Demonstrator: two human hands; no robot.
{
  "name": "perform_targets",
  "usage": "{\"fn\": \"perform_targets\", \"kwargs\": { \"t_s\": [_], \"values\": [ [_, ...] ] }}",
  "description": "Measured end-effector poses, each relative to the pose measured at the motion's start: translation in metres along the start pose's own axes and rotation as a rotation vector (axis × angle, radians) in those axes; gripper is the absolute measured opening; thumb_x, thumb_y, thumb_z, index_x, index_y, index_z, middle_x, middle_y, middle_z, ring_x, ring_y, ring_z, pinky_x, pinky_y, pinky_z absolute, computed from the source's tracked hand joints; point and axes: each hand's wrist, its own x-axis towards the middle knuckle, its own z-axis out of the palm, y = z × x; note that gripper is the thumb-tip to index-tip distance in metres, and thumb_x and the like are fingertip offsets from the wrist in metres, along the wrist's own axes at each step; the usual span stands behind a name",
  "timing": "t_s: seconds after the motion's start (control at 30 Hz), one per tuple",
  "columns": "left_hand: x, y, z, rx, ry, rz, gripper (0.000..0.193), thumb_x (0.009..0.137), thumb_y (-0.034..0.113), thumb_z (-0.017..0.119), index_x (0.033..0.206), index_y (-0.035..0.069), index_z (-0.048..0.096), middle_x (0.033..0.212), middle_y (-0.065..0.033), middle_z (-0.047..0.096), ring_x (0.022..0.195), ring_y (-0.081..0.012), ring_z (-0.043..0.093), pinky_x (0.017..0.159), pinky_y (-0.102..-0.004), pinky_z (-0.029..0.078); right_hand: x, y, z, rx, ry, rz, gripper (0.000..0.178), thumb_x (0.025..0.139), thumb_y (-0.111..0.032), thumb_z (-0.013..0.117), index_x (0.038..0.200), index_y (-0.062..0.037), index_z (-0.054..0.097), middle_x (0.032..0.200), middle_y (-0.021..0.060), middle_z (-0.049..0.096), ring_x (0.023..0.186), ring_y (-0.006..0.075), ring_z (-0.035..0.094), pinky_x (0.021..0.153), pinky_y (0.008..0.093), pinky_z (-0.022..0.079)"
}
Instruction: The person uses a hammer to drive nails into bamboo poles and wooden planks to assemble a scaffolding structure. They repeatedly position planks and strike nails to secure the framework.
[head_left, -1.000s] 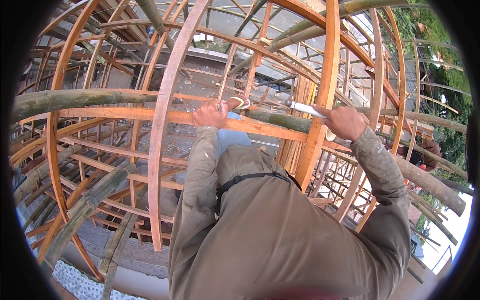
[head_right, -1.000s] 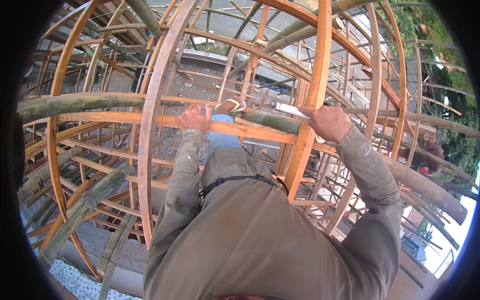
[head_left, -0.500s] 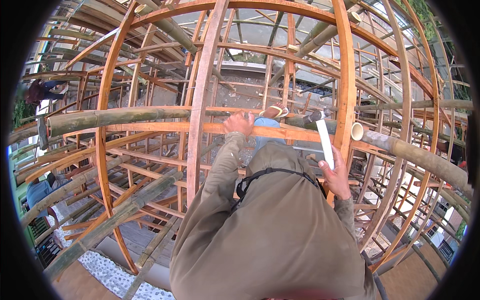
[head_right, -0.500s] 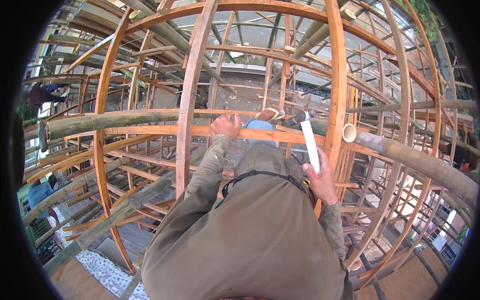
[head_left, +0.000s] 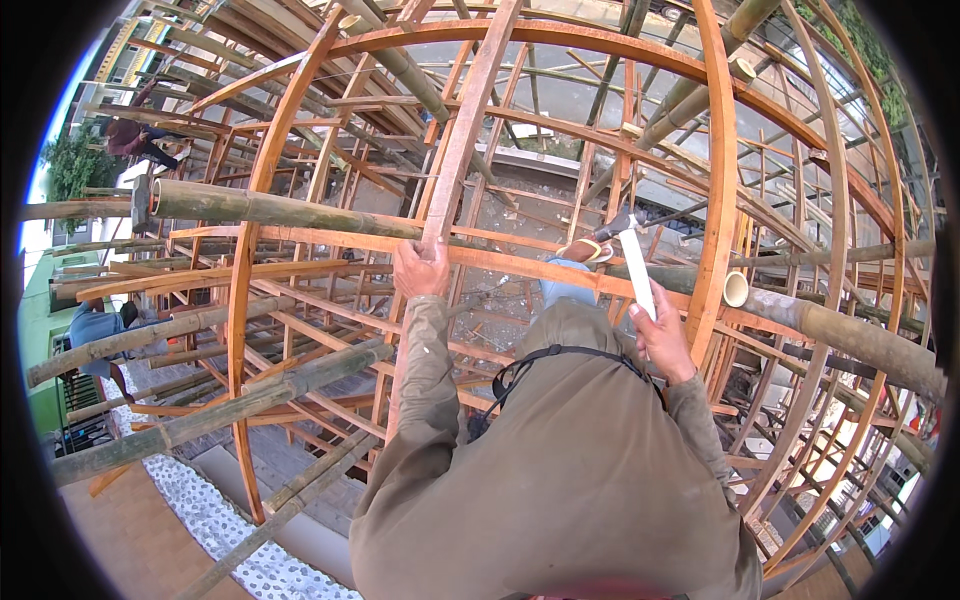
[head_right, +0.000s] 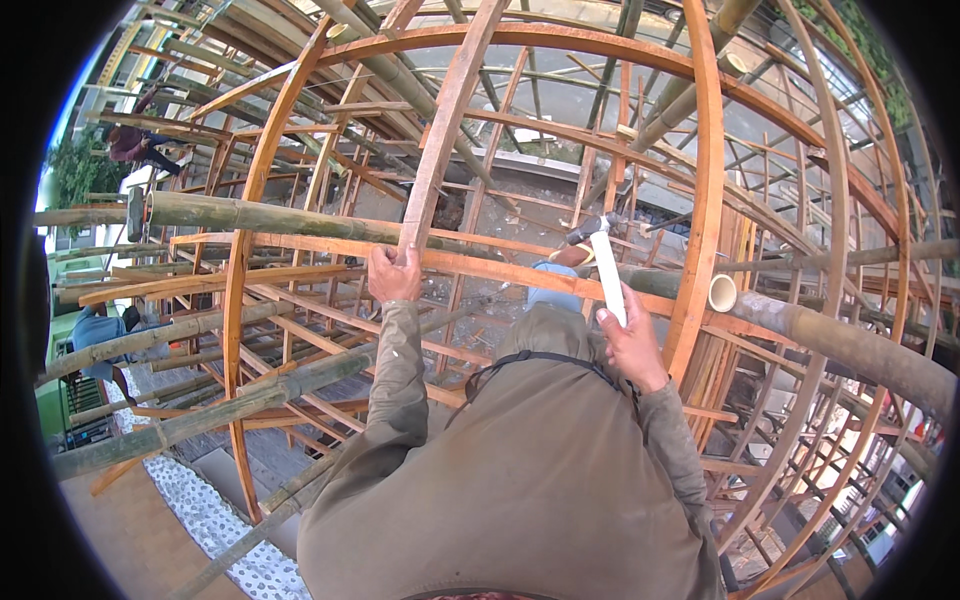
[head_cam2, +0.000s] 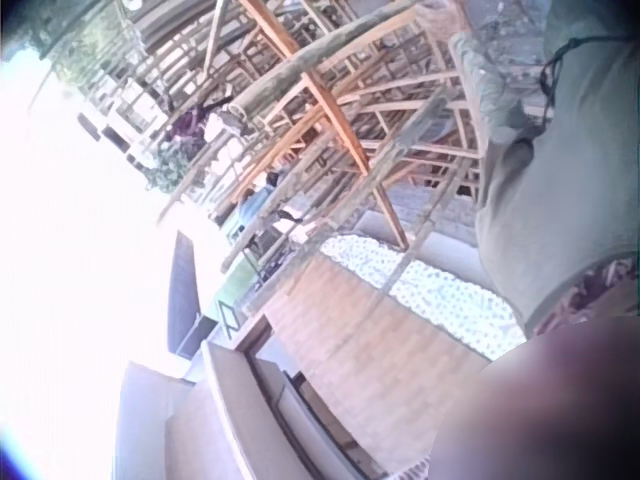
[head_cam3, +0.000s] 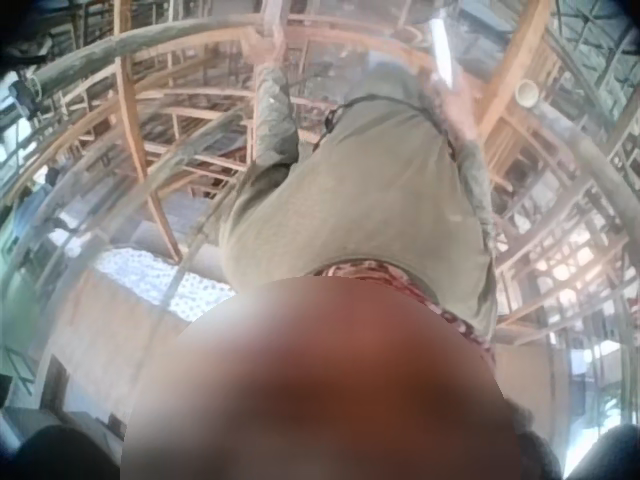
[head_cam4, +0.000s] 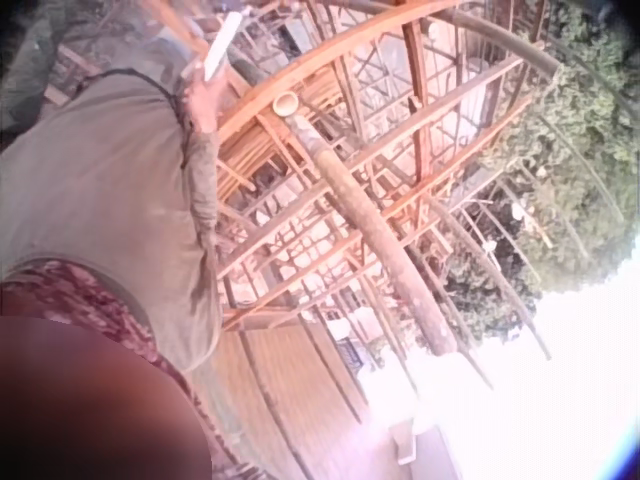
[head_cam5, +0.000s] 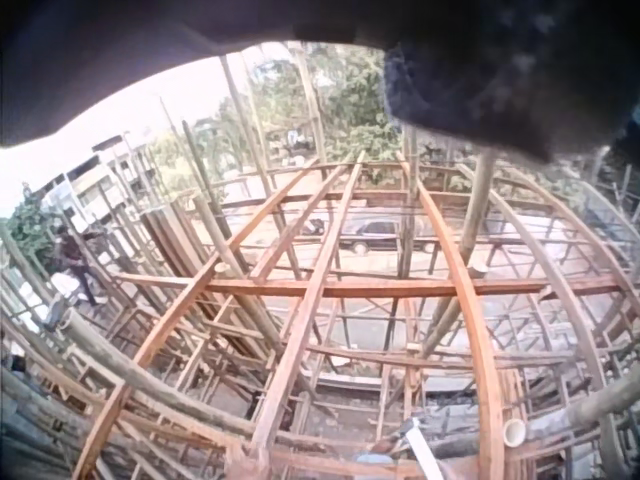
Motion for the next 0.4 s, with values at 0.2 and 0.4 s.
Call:
{"fn": "perform_targets", "kwargs": {
  "t_s": [0.2,0.4],
  "values": [
    [0.006,-0.011,-0.036,0.482,-0.655,-0.119,0.063,0.075,0.052,0.081,0.113,0.002,0.070,0.102,-0.0220,0.072,0.101,-0.0391,0.067,0.085,-0.0497,0.054,-0.008,0.012,-0.002,0.102,-0.054,0.017,0.061,0.099,-0.014,0.060,0.154,-0.0067,0.033,0.083,0.0015,0.057,0.051,0.0058,0.047,0.041,0.0230,0.041],
    [0.009,-0.017,-0.030,0.444,-0.682,-0.073,0.057,0.078,0.048,0.081,0.113,0.004,0.073,0.103,-0.0252,0.073,0.105,-0.0388,0.069,0.093,-0.0452,0.054,-0.013,0.025,-0.024,0.080,0.048,0.000,0.066,0.098,-0.017,0.062,0.156,-0.0105,0.031,0.084,0.0018,0.058,0.050,0.0072,0.048,0.041,0.0247,0.042]
  ]
}}
